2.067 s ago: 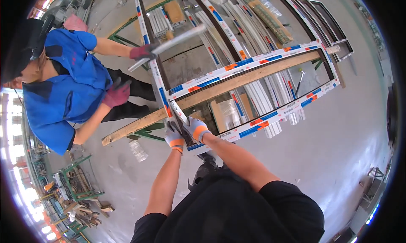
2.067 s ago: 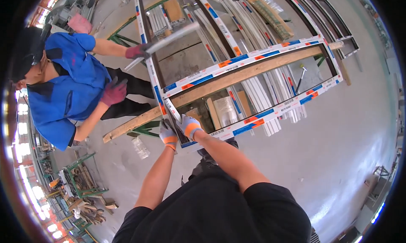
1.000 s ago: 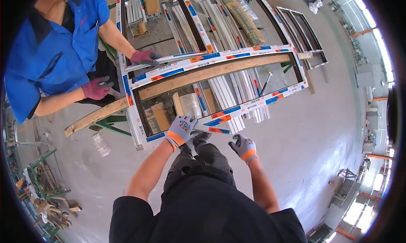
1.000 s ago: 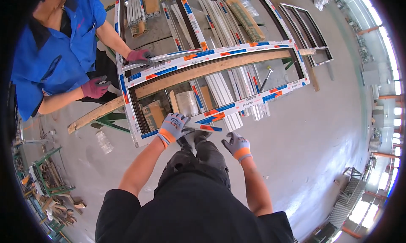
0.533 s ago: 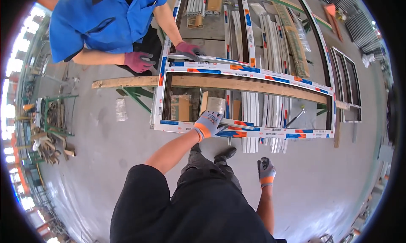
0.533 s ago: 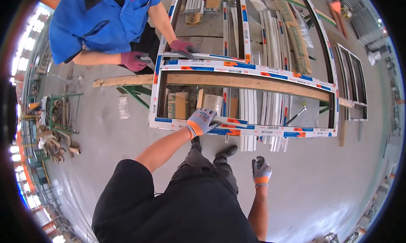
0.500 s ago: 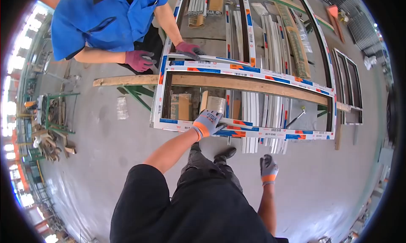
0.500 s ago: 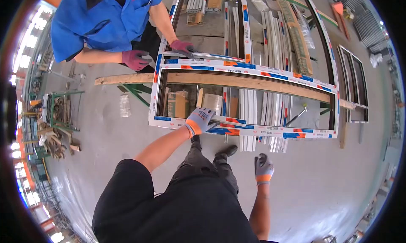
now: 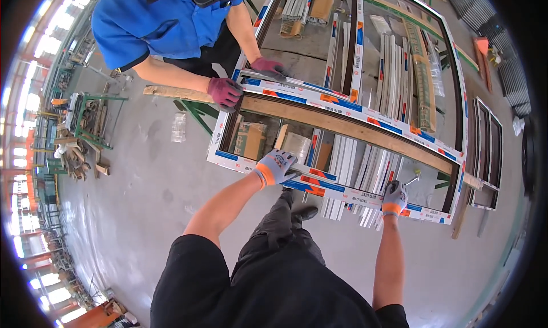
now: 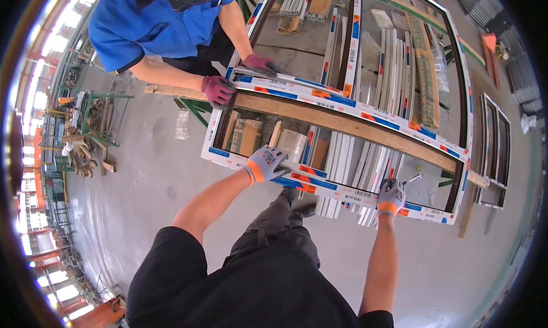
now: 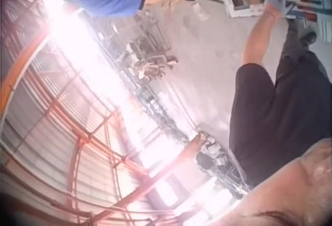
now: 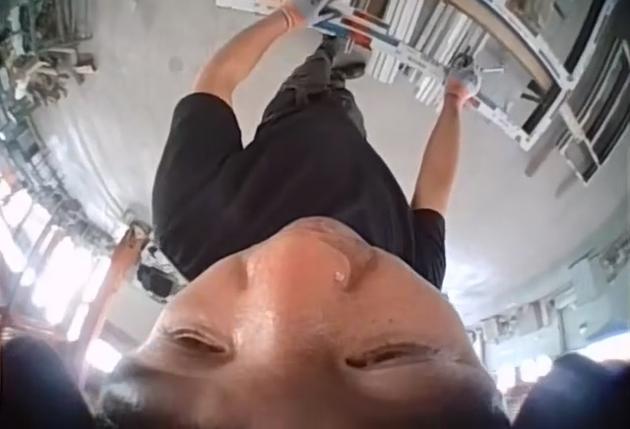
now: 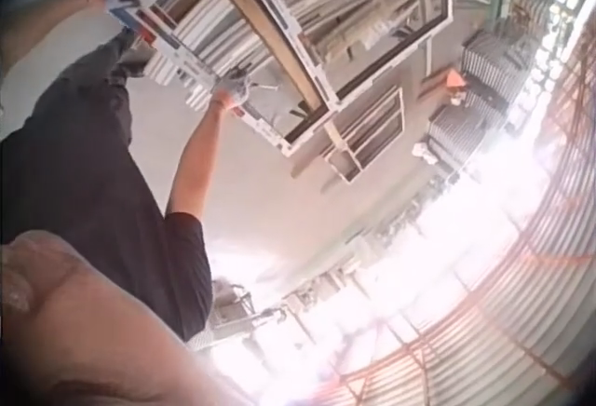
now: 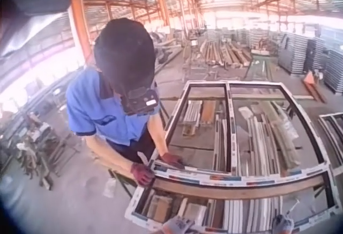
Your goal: Moving and organizing aluminum window frames in a fabrication workshop and using a miter saw.
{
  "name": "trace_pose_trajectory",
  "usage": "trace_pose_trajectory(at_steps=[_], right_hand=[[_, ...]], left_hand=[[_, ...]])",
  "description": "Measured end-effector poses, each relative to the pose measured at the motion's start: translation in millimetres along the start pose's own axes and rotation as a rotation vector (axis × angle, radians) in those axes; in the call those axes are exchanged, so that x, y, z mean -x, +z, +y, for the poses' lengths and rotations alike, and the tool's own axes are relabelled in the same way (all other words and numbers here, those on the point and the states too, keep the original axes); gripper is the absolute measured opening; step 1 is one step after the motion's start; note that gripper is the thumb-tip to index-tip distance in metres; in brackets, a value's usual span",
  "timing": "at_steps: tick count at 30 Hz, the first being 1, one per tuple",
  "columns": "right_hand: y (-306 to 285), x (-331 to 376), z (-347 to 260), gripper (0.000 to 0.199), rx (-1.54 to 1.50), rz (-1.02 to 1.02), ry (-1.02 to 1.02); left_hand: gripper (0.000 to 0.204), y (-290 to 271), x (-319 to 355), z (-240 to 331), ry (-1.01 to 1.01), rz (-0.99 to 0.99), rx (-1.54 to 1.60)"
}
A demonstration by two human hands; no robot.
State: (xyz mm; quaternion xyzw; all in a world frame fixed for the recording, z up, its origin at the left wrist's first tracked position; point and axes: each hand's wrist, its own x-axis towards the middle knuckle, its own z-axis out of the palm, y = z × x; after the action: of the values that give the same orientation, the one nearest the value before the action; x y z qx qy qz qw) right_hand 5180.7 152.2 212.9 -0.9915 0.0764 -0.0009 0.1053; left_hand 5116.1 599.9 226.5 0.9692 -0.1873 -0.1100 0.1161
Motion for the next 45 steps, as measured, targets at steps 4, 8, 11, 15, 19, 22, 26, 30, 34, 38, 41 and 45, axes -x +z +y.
trace_pose_trajectory(at_steps=[4,8,11,15,19,22,26,30,34,38,41,45], right_hand=[[4,-14,-4,0.019,-0.012,0.026,0.021],[10,-21,-7,0.018,0.013,-0.016,0.069],[7,-24,-16,0.018,0.026,-0.042,0.087],[9,-40,-19,0.018,0.006,-0.046,0.089],[10,-52,-21,0.019,-0.018,-0.033,0.106],[16,-56,-16,0.014,0.047,-0.013,0.105],[12,-57,-18,0.014,-0.015,0.03,0.052],[6,-57,-25,0.015,-0.037,-0.004,0.064],[8,-57,-24,0.013,-0.034,0.008,0.073],[13,-57,-23,0.012,-0.022,-0.008,0.083],[9,-59,-31,0.011,-0.047,-0.024,0.077],[8,-64,-37,0.011,-0.025,0.013,0.051]], left_hand=[[0.052,-2,-8,-7,0.012,0.02,0.007],[0.054,-11,-17,-14,0.004,-0.085,0.003],[0.054,-6,-20,-22,0.023,-0.065,0.038],[0.056,-12,-37,-29,0.016,-0.127,0.086],[0.056,-2,-47,-40,0.065,-0.104,0.04],[0.056,-13,-51,-35,0.032,-0.233,0.049],[0.057,-27,-58,-34,0.047,-0.258,0.054],[0.058,-34,-59,-35,0.022,-0.342,0.087],[0.056,-29,-57,-41,0.064,-0.246,0.065],[0.057,-33,-60,-43,0.072,-0.257,0.059],[0.059,-35,-62,-47,0.032,-0.392,0.095],[0.058,-28,-58,-51,0.076,-0.257,0.052]])
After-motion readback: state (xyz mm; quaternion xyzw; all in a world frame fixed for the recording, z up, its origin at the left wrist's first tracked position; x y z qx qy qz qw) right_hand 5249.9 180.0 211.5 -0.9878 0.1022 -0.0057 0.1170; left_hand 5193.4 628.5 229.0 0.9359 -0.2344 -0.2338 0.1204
